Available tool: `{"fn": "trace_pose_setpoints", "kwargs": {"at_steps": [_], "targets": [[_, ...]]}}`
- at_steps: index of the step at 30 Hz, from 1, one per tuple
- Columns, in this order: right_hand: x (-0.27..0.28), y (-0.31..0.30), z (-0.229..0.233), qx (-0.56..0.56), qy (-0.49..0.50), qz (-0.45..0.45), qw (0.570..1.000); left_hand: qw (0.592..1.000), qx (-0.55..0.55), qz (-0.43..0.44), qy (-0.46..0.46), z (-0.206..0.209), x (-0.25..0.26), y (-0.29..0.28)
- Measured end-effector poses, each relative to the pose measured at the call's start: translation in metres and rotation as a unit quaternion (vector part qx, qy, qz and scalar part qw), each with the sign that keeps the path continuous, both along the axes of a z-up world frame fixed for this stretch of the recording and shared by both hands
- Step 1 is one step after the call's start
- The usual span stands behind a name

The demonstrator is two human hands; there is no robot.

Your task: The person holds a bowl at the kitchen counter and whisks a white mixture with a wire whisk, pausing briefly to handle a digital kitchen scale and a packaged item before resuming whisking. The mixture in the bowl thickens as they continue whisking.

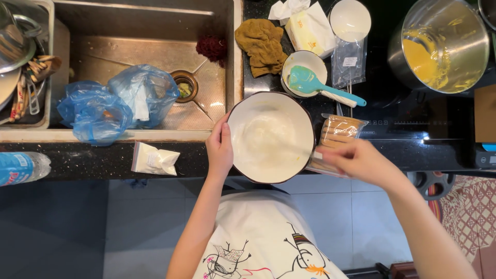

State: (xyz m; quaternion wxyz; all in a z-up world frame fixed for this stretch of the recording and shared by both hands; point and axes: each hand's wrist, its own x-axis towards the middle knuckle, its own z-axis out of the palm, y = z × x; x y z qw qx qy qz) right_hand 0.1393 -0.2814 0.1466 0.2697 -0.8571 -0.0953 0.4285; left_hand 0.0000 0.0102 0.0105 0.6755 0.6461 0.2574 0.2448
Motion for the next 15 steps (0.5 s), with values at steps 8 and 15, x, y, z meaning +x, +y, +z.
{"fn": "trace_pose_setpoints", "kwargs": {"at_steps": [8, 15], "targets": [[0.005, 0.000, 0.004, 0.033, -0.088, 0.112, 0.989, 1.000, -0.010, 0.014, 0.007, -0.004, 0.000, -0.004], [-0.002, 0.018, 0.042, -0.083, -0.103, 0.089, 0.987, 0.999, -0.029, 0.015, -0.011, -0.002, 0.002, -0.004]]}}
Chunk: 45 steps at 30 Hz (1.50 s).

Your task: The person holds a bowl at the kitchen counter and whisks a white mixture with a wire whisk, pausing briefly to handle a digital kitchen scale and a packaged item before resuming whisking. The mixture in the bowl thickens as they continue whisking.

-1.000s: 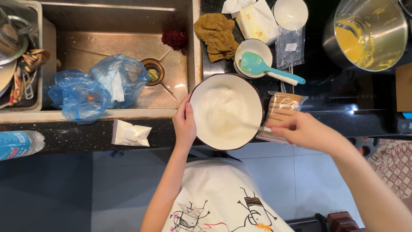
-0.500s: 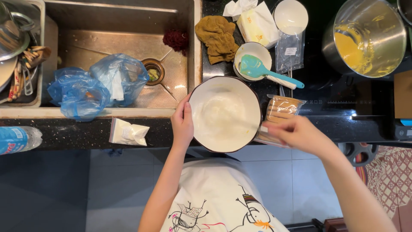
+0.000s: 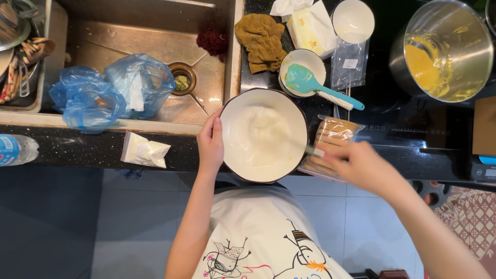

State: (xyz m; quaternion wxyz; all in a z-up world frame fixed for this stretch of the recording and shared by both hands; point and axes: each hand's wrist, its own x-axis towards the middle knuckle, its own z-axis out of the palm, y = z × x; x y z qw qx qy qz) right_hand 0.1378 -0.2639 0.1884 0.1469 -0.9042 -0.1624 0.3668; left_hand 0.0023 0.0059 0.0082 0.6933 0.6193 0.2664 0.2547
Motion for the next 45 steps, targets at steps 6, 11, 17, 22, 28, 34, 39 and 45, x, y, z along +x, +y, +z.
{"fn": "trace_pose_setpoints", "kwargs": {"at_steps": [6, 11, 17, 22, 28, 34, 39, 45], "targets": [[0.001, -0.009, -0.002, -0.011, -0.040, 0.041, 0.998, 1.000, -0.004, 0.004, -0.001, -0.005, 0.000, 0.000], [0.000, -0.013, 0.002, -0.014, 0.002, 0.022, 1.000, 1.000, 0.001, -0.002, 0.001, -0.004, 0.001, 0.000], [-0.002, -0.028, -0.015, 0.037, -0.004, 0.024, 0.999, 1.000, 0.015, -0.004, 0.013, -0.003, -0.001, 0.002], [-0.017, -0.016, -0.017, 0.090, -0.016, 0.091, 0.992, 1.000, 0.006, -0.015, -0.002, -0.003, 0.000, 0.003], [-0.022, 0.022, 0.018, 0.089, -0.033, -0.071, 0.993, 0.999, 0.033, -0.026, -0.003, 0.001, -0.001, 0.005], [-0.024, 0.055, 0.050, -0.202, -0.025, -0.013, 0.979, 0.999, 0.042, -0.012, 0.011, 0.004, -0.003, 0.006], [-0.014, 0.028, 0.025, -0.119, -0.016, 0.049, 0.992, 0.999, 0.040, -0.025, 0.004, 0.007, -0.004, 0.007], [-0.036, 0.046, 0.028, -0.125, 0.024, 0.031, 0.991, 0.999, 0.023, -0.028, 0.010, 0.006, -0.003, 0.007]]}}
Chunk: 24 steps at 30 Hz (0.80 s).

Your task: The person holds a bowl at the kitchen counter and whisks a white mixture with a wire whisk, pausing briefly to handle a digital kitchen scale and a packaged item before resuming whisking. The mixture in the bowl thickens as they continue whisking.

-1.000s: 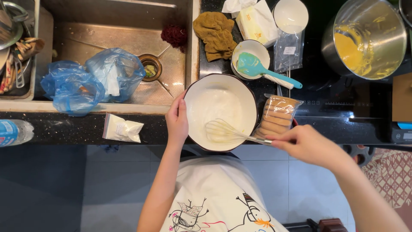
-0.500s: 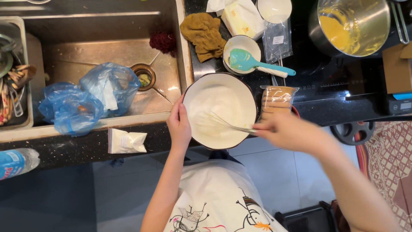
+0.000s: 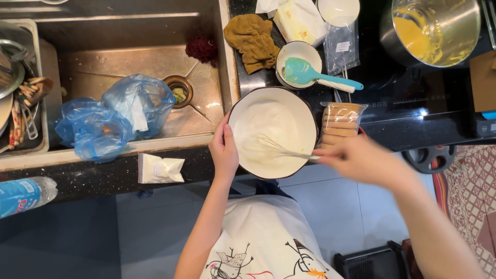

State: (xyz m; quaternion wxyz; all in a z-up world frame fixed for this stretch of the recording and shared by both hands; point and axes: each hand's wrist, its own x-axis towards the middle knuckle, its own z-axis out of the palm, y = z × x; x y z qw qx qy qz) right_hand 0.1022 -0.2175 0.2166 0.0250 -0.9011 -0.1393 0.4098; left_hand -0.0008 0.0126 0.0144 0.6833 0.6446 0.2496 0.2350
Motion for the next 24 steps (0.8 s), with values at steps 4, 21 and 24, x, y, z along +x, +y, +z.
{"fn": "trace_pose_setpoints", "kwargs": {"at_steps": [4, 21, 24], "targets": [[0.008, -0.043, -0.046, 0.201, -0.135, -0.042, 0.969, 1.000, -0.003, 0.006, 0.005, 0.003, -0.001, -0.002], [0.031, -0.047, -0.034, 0.228, -0.066, 0.007, 0.971, 0.999, -0.019, 0.025, 0.007, -0.008, 0.003, -0.004], [0.031, -0.059, -0.047, 0.341, -0.132, 0.220, 0.904, 1.000, -0.008, 0.027, 0.010, -0.010, 0.003, -0.004]]}}
